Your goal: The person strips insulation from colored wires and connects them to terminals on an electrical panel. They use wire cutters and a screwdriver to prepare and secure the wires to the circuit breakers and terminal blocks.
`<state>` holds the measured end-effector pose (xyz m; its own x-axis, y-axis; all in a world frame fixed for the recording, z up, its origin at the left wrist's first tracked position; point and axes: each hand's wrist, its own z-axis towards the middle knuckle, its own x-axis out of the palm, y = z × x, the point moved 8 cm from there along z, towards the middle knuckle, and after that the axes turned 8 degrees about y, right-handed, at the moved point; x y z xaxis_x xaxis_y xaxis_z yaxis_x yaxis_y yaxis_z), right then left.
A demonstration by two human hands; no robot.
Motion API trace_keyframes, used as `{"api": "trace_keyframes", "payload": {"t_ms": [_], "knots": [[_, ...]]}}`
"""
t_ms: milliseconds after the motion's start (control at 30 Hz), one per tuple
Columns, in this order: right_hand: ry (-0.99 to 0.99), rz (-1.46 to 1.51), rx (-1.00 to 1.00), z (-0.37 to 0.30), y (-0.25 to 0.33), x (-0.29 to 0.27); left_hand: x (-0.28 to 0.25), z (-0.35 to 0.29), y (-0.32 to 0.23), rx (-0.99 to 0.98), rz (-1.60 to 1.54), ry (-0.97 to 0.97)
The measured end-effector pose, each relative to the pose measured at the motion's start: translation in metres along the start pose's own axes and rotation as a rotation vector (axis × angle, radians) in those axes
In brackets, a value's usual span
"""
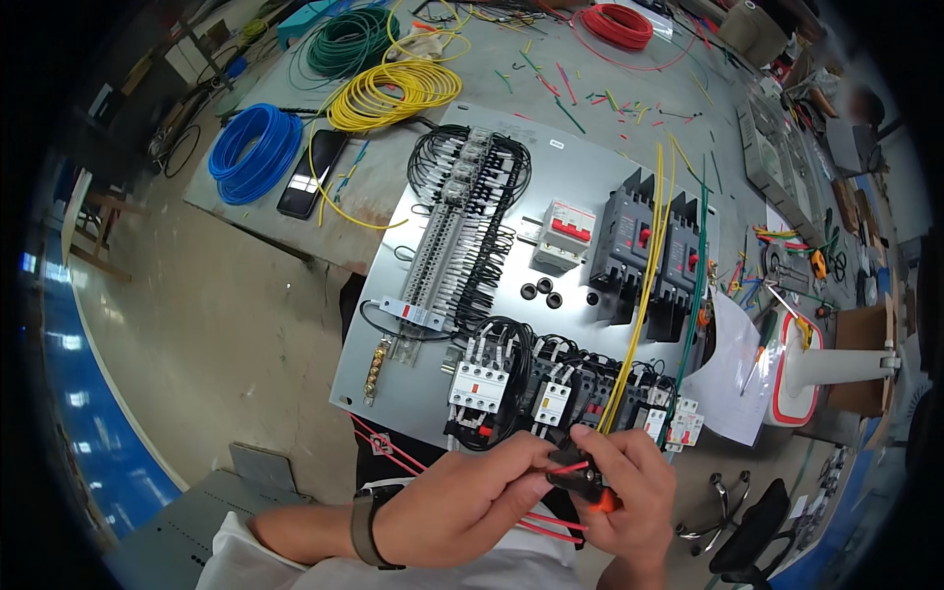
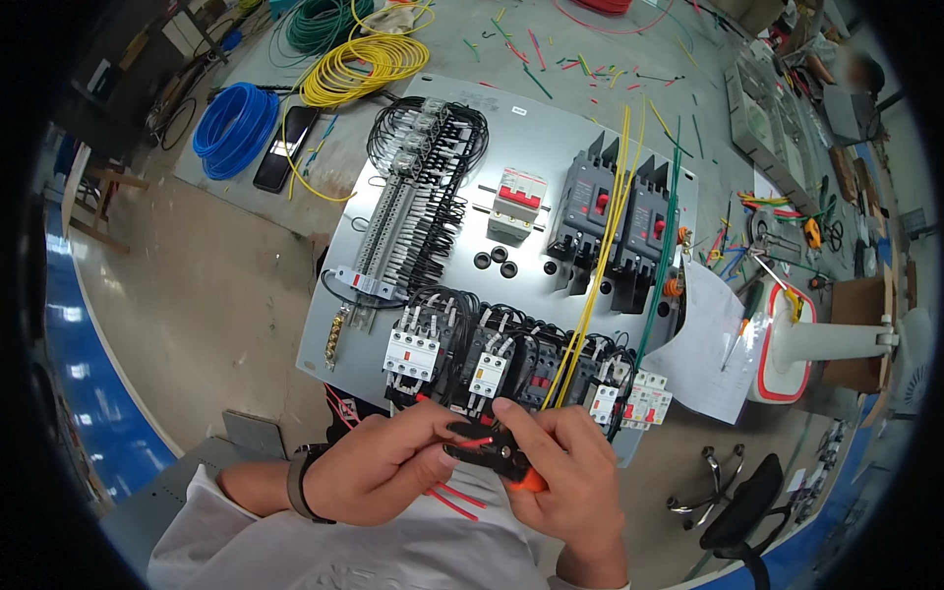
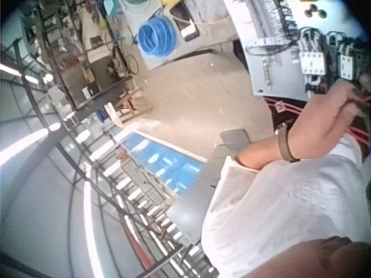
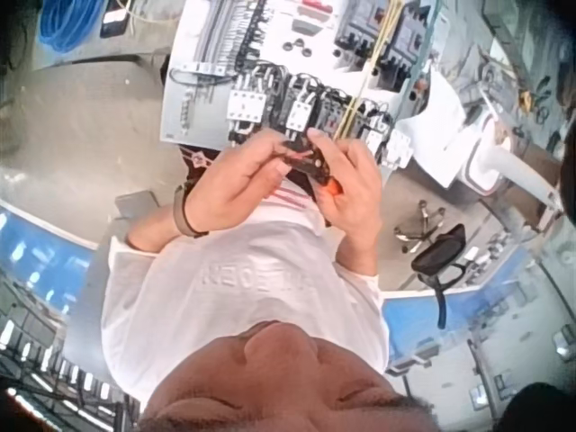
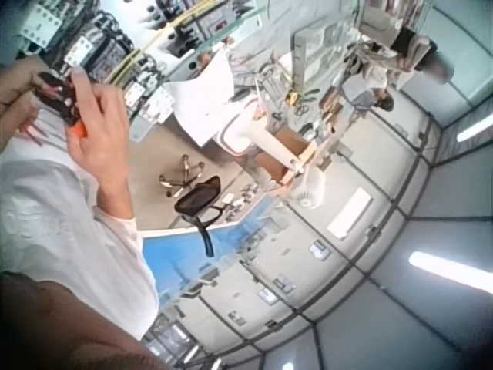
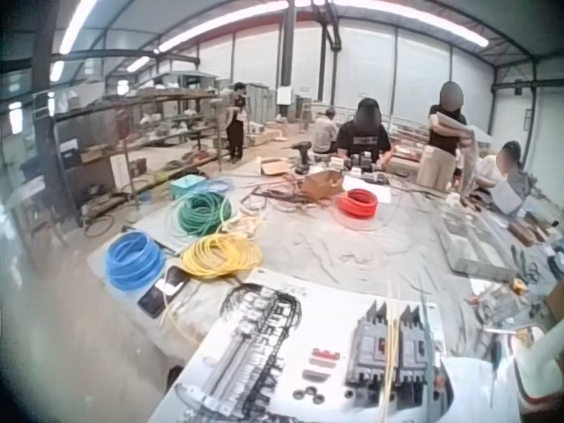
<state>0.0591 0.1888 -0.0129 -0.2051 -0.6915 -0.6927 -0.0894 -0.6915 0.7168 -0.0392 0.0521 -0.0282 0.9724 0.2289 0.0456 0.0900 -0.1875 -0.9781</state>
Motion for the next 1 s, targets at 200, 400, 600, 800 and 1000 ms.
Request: {"api": "trace_keyframes", "payload": {"t_ms": [200,400,600,800,1000], "knots": [[0.007,0.048,-0.027,0.002,0.000,0.004,-0.001,-0.002,-0.001,0.022,-0.012,0.006],[-0.020,0.072,-0.061,0.002,0.001,0.008,-0.003,-0.004,-0.003,0.039,-0.012,0.003],[-0.065,-0.086,-0.030,-0.004,-0.003,0.009,-0.002,-0.006,0.001,-0.076,-0.027,0.046],[-0.527,0.870,0.154,-0.024,-0.053,-0.043,0.000,-0.008,-0.003,-0.039,-0.035,0.039],[-0.421,0.891,0.197,-0.040,-0.043,-0.033,-0.004,-0.004,-0.008,-0.034,0.019,-0.023]]}}
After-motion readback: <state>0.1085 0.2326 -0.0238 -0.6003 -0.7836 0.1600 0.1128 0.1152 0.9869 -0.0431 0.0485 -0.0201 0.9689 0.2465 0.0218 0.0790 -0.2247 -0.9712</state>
